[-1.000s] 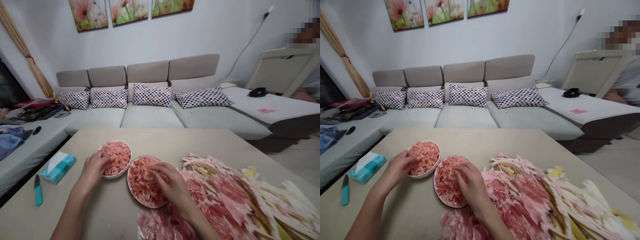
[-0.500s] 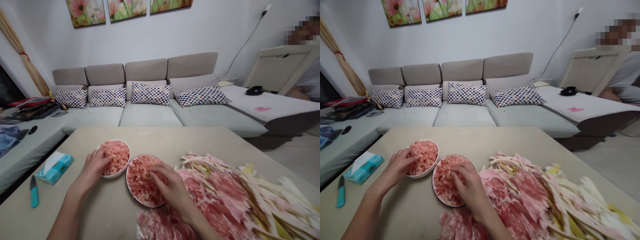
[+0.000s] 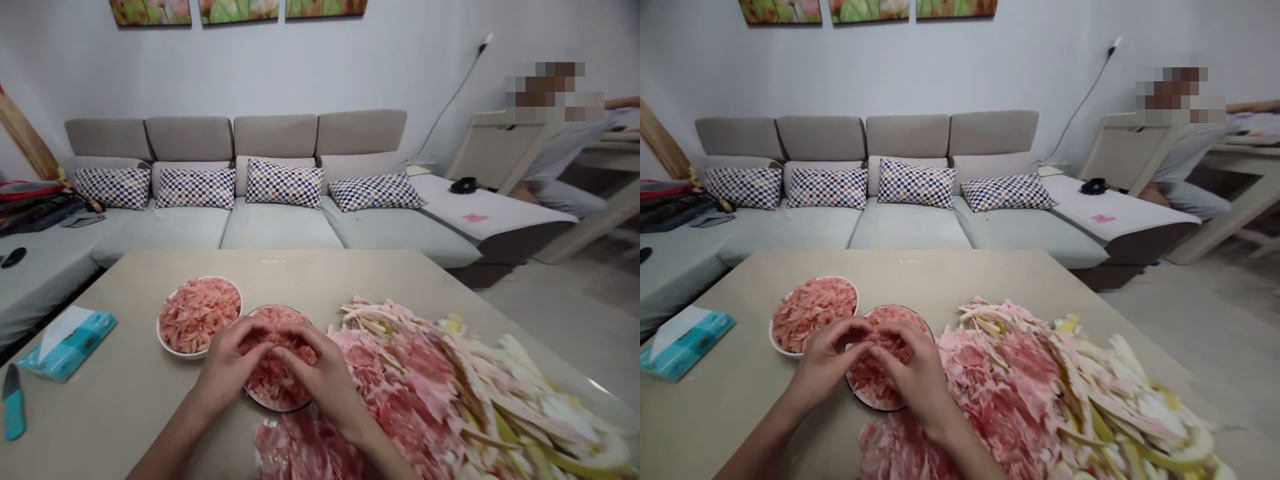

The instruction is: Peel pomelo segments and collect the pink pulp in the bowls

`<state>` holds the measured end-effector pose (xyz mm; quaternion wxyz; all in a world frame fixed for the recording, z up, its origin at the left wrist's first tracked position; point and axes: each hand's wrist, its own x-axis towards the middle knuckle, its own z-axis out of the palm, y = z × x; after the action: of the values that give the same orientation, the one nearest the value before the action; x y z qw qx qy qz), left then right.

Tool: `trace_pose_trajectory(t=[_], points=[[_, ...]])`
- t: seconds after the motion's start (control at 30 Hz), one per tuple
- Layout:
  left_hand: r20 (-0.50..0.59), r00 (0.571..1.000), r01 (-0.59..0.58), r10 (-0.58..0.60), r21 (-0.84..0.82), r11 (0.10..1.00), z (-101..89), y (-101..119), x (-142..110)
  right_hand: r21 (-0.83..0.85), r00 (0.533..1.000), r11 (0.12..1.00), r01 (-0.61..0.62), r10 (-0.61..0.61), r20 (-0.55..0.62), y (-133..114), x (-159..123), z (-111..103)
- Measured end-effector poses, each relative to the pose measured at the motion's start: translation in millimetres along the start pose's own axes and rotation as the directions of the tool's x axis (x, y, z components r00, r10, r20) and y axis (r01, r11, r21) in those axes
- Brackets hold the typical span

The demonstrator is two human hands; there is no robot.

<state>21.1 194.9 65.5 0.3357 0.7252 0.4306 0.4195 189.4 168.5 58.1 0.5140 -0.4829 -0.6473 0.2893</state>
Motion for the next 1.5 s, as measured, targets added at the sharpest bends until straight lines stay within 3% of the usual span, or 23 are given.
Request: trace_pose_trajectory(t=[0.2, 0.4, 0.53, 0.67, 0.83, 0.9, 1.1, 1.23, 1.5], points=[[0.072, 0.988, 0.156, -0.14, -0.319, 0.935, 5.0, -2, 1, 0.087, 0.996, 0.993, -0.077, 0.073, 0.053, 1, 2, -5], [0.11, 0.975, 0.219, -0.192, -0.372, 0.902, 2.8, -4, 4, 0.177, 0.983, 0.969, -0.175, 0.161, 0.09, 2, 2, -7], [0.162, 0.955, 0.297, -0.25, -0.471, 0.83, 2.3, -11, 5, 0.28, 0.964, 0.924, -0.261, 0.234, 0.126, 9, 3, -6], [0.146, 0.946, 0.32, -0.289, -0.552, 0.77, 2.3, -15, 6, 0.295, 0.956, 0.91, -0.291, 0.266, 0.121, 12, 5, -7], [0.296, 0.915, 0.4, -0.275, -0.567, 0.72, 3.5, -8, 4, 0.291, 0.96, 0.915, -0.279, 0.256, 0.115, 10, 6, -7], [0.329, 0.909, 0.405, -0.254, -0.558, 0.724, 5.1, -6, 3, 0.281, 0.96, 0.919, -0.277, 0.255, 0.112, 11, 6, -6], [0.173, 0.967, 0.243, -0.187, -0.409, 0.88, 7.0, -6, 5, 0.295, 0.943, 0.901, -0.319, 0.273, 0.188, 11, 7, -6], [0.147, 0.973, 0.224, -0.18, -0.394, 0.891, 7.7, -6, 5, 0.294, 0.942, 0.899, -0.324, 0.278, 0.189, 8, 7, -7], [0.316, 0.913, 0.405, -0.259, -0.609, 0.682, 6.5, -10, 2, 0.303, 0.95, 0.904, -0.302, 0.258, 0.176, 6, 5, -6]])
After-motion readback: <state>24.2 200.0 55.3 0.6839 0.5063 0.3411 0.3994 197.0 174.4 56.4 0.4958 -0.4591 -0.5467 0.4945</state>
